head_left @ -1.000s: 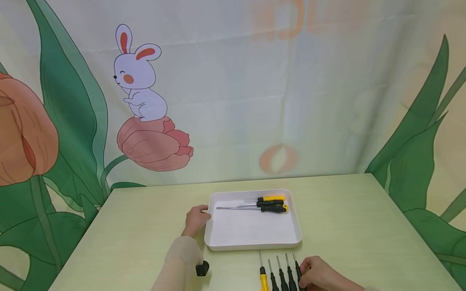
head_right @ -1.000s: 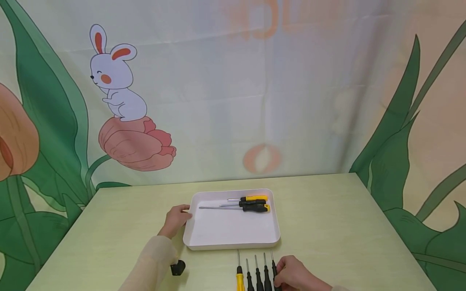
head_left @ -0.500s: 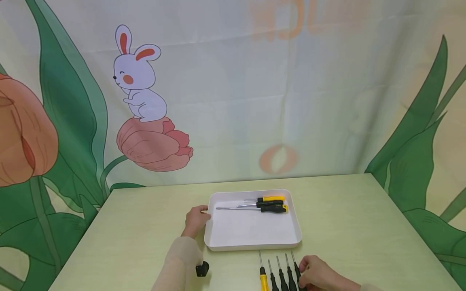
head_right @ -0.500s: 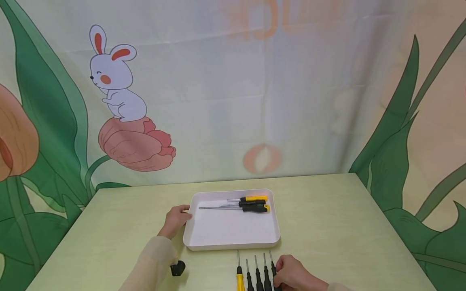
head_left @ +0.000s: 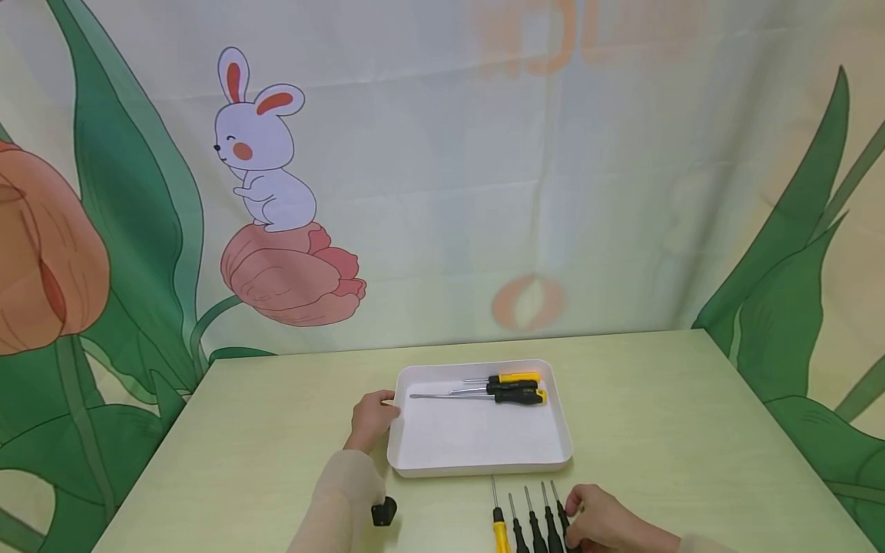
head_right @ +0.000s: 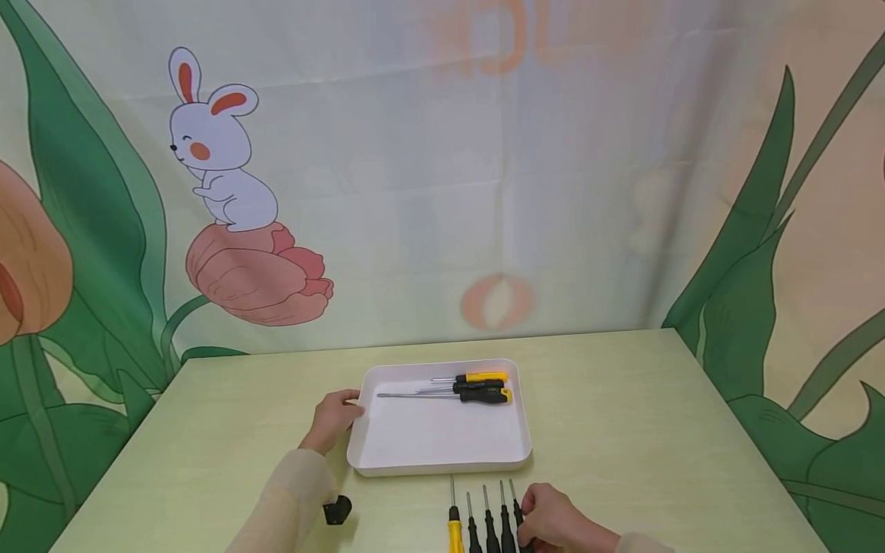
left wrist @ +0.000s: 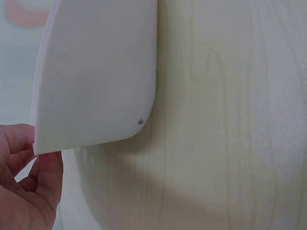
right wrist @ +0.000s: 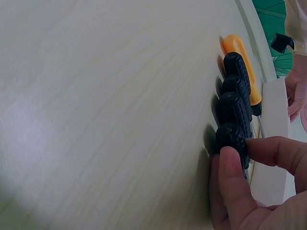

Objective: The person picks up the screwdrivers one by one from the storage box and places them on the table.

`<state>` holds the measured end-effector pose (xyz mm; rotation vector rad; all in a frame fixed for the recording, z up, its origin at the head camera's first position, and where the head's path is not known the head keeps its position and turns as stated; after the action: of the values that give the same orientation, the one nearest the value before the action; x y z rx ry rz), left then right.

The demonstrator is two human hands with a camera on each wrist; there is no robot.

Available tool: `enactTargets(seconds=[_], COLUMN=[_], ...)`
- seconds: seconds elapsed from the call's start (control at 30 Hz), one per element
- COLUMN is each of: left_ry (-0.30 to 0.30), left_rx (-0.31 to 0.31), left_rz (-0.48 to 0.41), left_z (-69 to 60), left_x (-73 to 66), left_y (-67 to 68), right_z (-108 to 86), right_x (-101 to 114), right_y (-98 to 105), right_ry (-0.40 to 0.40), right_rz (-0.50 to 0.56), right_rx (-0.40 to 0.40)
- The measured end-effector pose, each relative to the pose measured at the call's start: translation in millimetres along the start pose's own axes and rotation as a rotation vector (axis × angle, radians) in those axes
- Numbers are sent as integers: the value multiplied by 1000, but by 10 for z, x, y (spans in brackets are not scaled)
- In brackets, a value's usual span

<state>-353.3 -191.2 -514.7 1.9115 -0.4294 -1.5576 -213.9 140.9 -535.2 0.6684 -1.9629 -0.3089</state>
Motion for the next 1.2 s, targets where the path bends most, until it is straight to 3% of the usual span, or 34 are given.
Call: enactTargets(seconds=[0.5, 0.8, 0.93, 1.07, 1.2], left_ry=[-5, -1, 2, 1, 1], left_rx=[-9, -8, -3, -4, -4], left_rz=[3, 12, 12, 14, 8], left_z=[-9, -4, 3, 1, -1], left_x=[-16, -8, -2, -5, -7], left_y=[13, 7, -3, 3, 6], right_z=[-12, -42, -28, -28, -14], right_x=[-19, -42, -13, 70, 214], right_y=[8, 45, 109, 229, 361], right_ry=[30, 75, 76, 48, 61], right_rz=[-25, 65, 17, -44, -23], right_rx=[11, 90, 108, 76, 42])
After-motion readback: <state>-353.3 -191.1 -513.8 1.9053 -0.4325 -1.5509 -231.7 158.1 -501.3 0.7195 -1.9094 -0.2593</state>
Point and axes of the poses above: each hand's wrist, its own z-axis towards the middle knuckle, its own y-axis out of the back of the hand, x = y × z, the point moved 7 cm from there along z, towards the middle knuckle, and after that the axes turned 3 degrees about -x, right-handed, at the moved point
